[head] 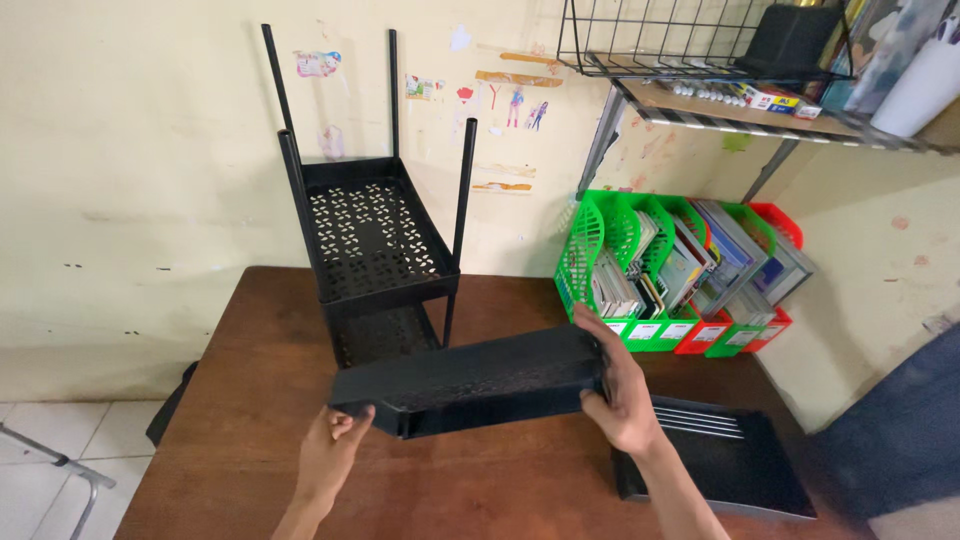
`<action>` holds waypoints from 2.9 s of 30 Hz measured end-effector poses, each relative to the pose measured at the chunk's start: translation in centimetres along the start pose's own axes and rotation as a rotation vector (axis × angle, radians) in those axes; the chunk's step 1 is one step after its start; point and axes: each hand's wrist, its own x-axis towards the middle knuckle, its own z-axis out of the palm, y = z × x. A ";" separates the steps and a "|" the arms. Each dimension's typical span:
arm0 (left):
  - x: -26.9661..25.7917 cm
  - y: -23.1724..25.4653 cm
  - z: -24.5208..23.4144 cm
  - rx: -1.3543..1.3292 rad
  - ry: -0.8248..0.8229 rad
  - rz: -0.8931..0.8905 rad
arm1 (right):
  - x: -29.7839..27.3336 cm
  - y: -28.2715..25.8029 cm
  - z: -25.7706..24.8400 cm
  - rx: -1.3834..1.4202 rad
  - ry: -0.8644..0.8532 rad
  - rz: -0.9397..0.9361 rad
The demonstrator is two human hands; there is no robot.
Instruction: The person assembles a black perforated plastic shelving unit on a wooden table. They insert vertical poles into the base, place a shelf tray on top, and continue adding poles and trays to build the structure.
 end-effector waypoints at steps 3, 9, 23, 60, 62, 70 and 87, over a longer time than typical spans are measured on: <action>0.6 -1.1 2.4 -0.315 -0.067 -0.058 | 1.2 -4.1 1.4 -0.281 -0.066 -0.087; 1.7 -3.4 9.2 -0.669 -0.104 -0.104 | 1.2 -11.0 5.4 -0.601 -0.274 -0.553; 2.5 -8.0 18.2 -0.759 -0.265 0.092 | 0.9 -11.0 5.0 -0.535 -0.549 -0.842; -3.7 9.0 10.7 -0.792 -0.605 0.165 | -11.1 18.3 -14.8 0.696 0.419 1.140; -2.1 7.1 12.2 -0.752 -0.599 0.092 | -11.9 19.0 -14.9 0.498 0.454 0.952; 0.3 -1.9 19.9 -0.445 -0.543 0.078 | -17.5 21.1 -18.3 0.007 0.546 1.012; -5.4 -4.6 37.9 0.203 -0.295 0.231 | -26.0 27.7 -30.6 -0.526 0.495 1.025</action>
